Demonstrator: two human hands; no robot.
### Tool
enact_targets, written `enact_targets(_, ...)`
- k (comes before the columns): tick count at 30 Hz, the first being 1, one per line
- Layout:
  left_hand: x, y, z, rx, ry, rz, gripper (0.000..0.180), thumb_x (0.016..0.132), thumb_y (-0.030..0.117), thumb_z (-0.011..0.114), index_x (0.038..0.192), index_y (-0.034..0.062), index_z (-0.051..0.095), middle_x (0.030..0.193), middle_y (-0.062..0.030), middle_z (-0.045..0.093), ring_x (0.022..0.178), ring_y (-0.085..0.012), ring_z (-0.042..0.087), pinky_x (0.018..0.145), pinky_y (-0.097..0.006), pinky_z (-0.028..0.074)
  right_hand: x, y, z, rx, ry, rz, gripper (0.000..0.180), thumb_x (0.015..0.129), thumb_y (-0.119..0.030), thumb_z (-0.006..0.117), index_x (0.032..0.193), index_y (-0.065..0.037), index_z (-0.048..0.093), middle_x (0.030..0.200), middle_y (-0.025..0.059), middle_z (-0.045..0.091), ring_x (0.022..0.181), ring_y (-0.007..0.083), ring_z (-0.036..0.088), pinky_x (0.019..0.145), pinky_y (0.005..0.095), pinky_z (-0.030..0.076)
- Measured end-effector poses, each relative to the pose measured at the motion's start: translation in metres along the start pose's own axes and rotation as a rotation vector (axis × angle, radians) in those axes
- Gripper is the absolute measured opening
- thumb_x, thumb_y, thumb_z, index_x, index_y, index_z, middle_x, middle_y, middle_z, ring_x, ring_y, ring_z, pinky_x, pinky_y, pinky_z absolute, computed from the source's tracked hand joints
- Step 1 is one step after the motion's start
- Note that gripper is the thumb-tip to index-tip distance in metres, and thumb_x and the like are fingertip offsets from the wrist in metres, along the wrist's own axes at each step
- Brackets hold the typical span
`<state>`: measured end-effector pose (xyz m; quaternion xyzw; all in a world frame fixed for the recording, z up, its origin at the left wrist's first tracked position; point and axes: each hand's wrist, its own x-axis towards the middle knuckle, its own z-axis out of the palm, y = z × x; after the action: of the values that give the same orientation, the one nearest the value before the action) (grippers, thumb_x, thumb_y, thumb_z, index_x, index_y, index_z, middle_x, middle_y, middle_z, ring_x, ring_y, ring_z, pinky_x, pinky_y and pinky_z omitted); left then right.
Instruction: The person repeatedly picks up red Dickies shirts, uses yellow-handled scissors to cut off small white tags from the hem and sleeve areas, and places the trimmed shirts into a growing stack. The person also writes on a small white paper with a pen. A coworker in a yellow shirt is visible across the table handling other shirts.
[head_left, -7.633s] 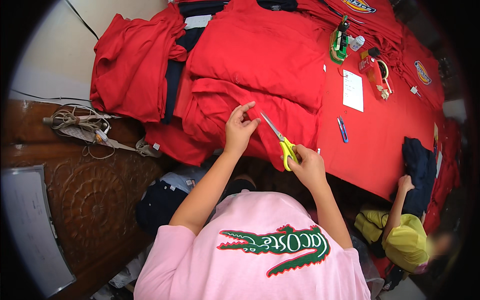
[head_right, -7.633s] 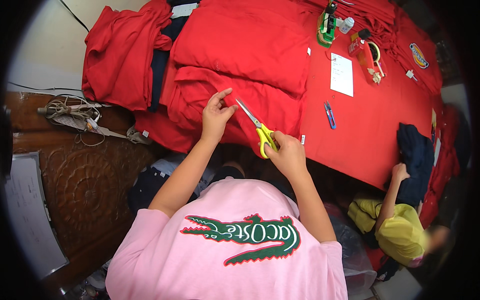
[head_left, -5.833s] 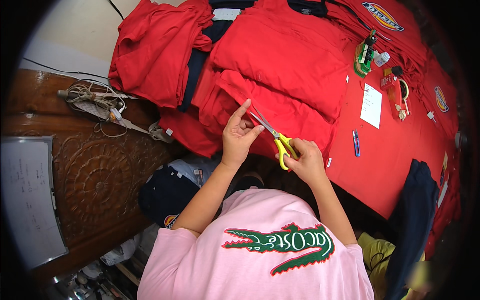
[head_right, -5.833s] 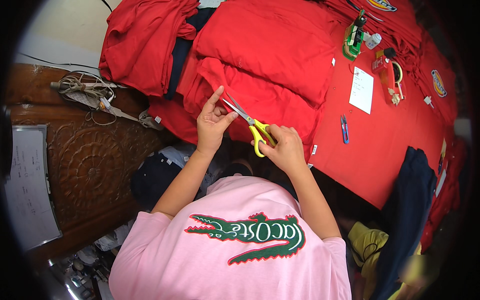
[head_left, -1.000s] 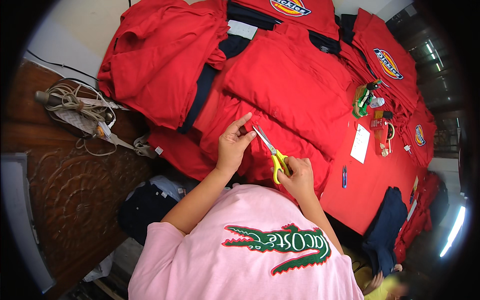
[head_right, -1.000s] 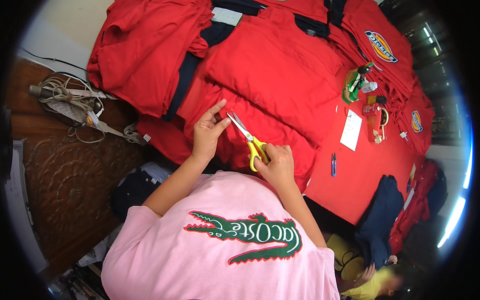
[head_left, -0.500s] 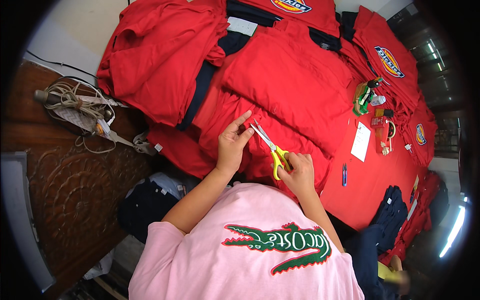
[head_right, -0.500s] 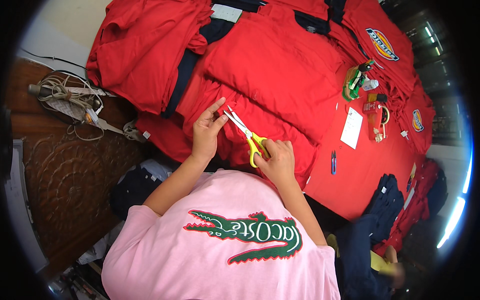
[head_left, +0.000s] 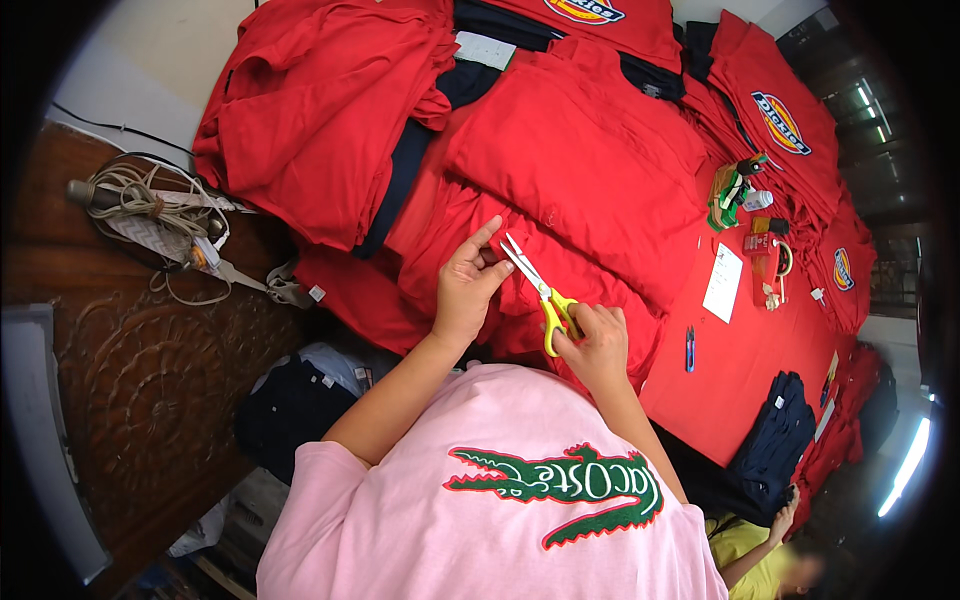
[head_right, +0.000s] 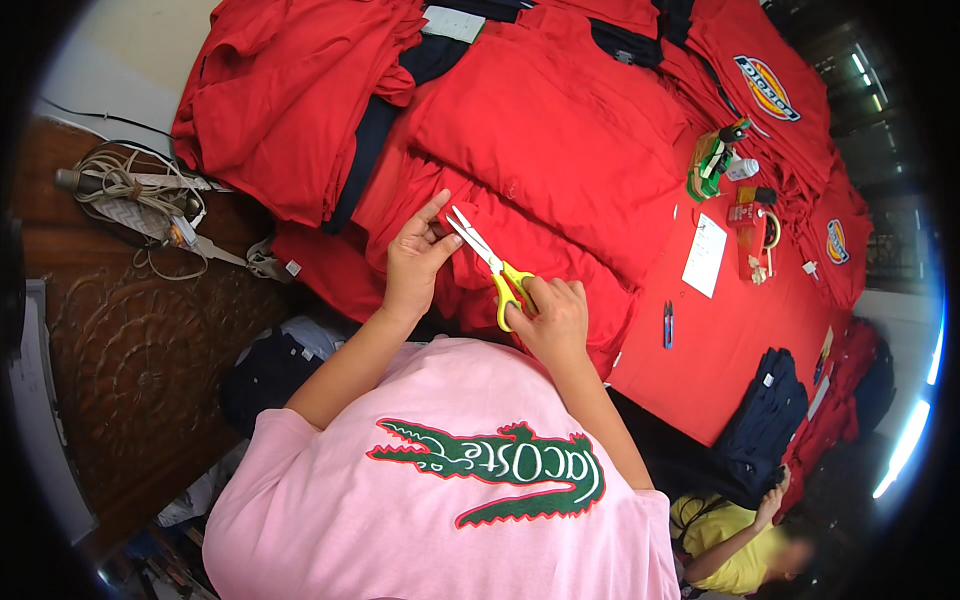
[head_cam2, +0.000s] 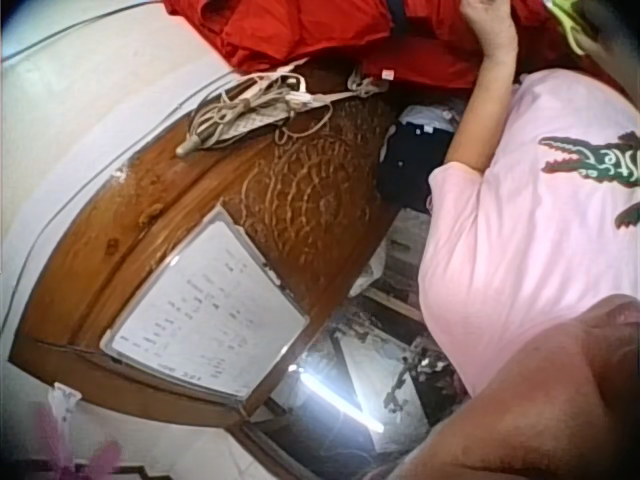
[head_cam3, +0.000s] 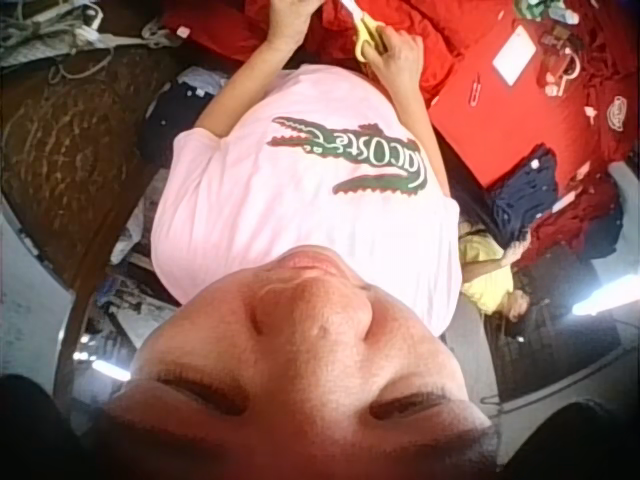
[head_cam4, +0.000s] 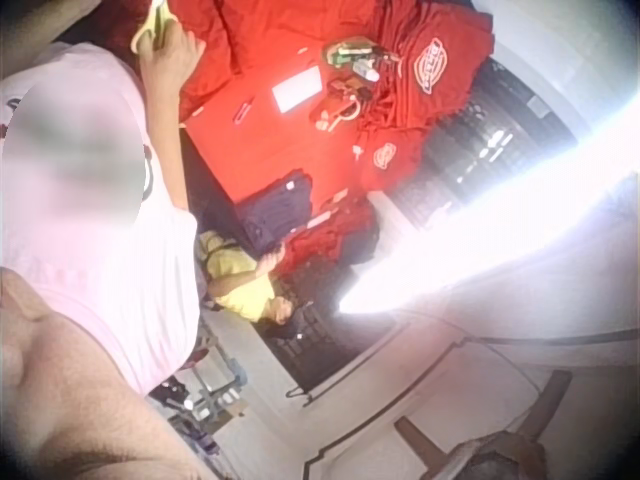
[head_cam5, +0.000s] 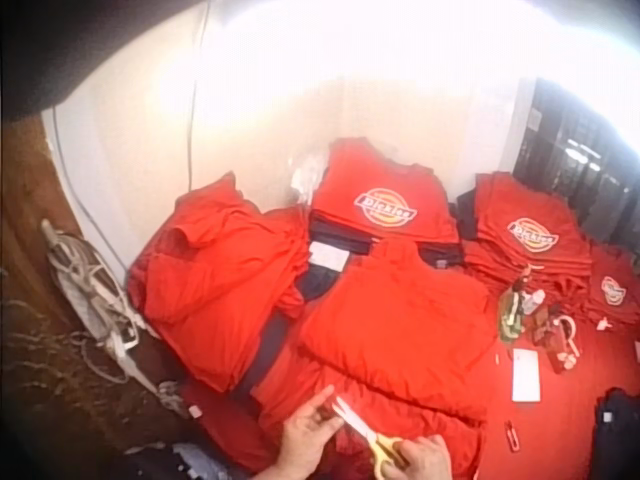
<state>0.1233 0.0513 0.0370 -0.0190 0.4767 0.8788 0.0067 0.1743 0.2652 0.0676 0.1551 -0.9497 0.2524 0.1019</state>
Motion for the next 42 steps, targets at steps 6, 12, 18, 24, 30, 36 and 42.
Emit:
enact_targets(6,-0.002,-0.002,0.001,0.063,-0.002,0.053,0.07,0.092,-0.015,0.062,0.157,-0.0002,0.04,0.13,-0.0065,0.066,0.111,-0.0113,0.064,0.103,-0.028,0.052,0.009,-0.015,-0.005,0.054,-0.08,0.093,0.027,0.075,-0.026,0.082,0.086,-0.007,0.066,0.062,0.0042,0.053,0.062,0.0244,0.056,0.067,0.0395,0.039)
enact_targets(12,-0.001,-0.007,-0.005,0.047,-0.036,0.069,0.072,0.092,-0.015,0.062,0.158,0.0013,0.04,0.131,-0.006,0.065,0.111,-0.0113,0.064,0.102,-0.029,0.053,0.011,-0.017,0.001,0.055,-0.072,0.101,0.036,0.077,-0.035,0.085,0.085,-0.007,0.064,0.062,0.0056,0.053,0.062,0.0255,0.055,0.068,0.0395,0.039)
enact_targets(18,-0.001,-0.005,-0.008,0.025,-0.028,0.048,0.073,0.092,-0.015,0.063,0.158,0.0019,0.039,0.134,-0.0066,0.064,0.11,-0.011,0.064,0.101,-0.028,0.053,0.009,-0.012,0.006,0.102,-0.105,0.07,0.04,0.08,-0.037,0.085,0.082,-0.005,0.06,0.063,0.0086,0.054,0.063,0.0291,0.056,0.069,0.0408,0.041)
enact_targets(24,-0.004,0.0,-0.009,0.032,-0.046,0.003,0.074,0.091,-0.015,0.065,0.159,0.0028,0.039,0.134,-0.0066,0.065,0.107,-0.0095,0.064,0.1,-0.027,0.053,-0.001,-0.009,0.009,0.218,-0.145,0.157,0.036,0.08,-0.028,0.087,0.079,-0.004,0.06,0.066,0.0101,0.056,0.065,0.0297,0.052,0.068,0.0422,0.043)
enact_targets(30,-0.002,-0.002,-0.022,0.016,-0.01,0.002,0.07,0.092,-0.013,0.065,0.157,0.0034,0.044,0.124,-0.0036,0.067,0.103,-0.0086,0.064,0.097,-0.024,0.053,-0.015,0.009,0.007,0.339,0.127,0.354,0.024,0.088,-0.016,0.084,0.086,-0.003,0.063,0.07,0.0042,0.058,0.067,0.018,0.05,0.062,0.0353,0.043)
enact_targets(36,-0.007,0.013,-0.074,-0.043,0.247,-0.071,0.059,0.096,0.003,0.071,0.151,0.0011,0.051,0.111,0.0001,0.067,0.094,-0.0045,0.062,0.079,-0.02,0.049,-0.057,0.069,-0.019,0.587,0.378,0.752,0.024,0.097,-0.014,0.075,0.107,-0.004,0.055,0.082,-0.0022,0.058,0.069,0.0043,0.054,0.061,0.0214,0.045)
enact_targets(42,-0.022,-0.002,-0.116,0.321,0.28,-0.317,0.036,0.096,0.013,0.076,0.127,-0.0017,0.064,0.1,-0.0024,0.07,0.084,-0.0064,0.064,0.067,-0.023,0.054,-0.112,0.032,-0.004,0.067,0.158,0.935,0.08,0.071,-0.037,0.096,0.123,0.002,0.049,0.102,0.014,0.061,0.079,0.0257,0.066,0.07,0.0416,0.053)
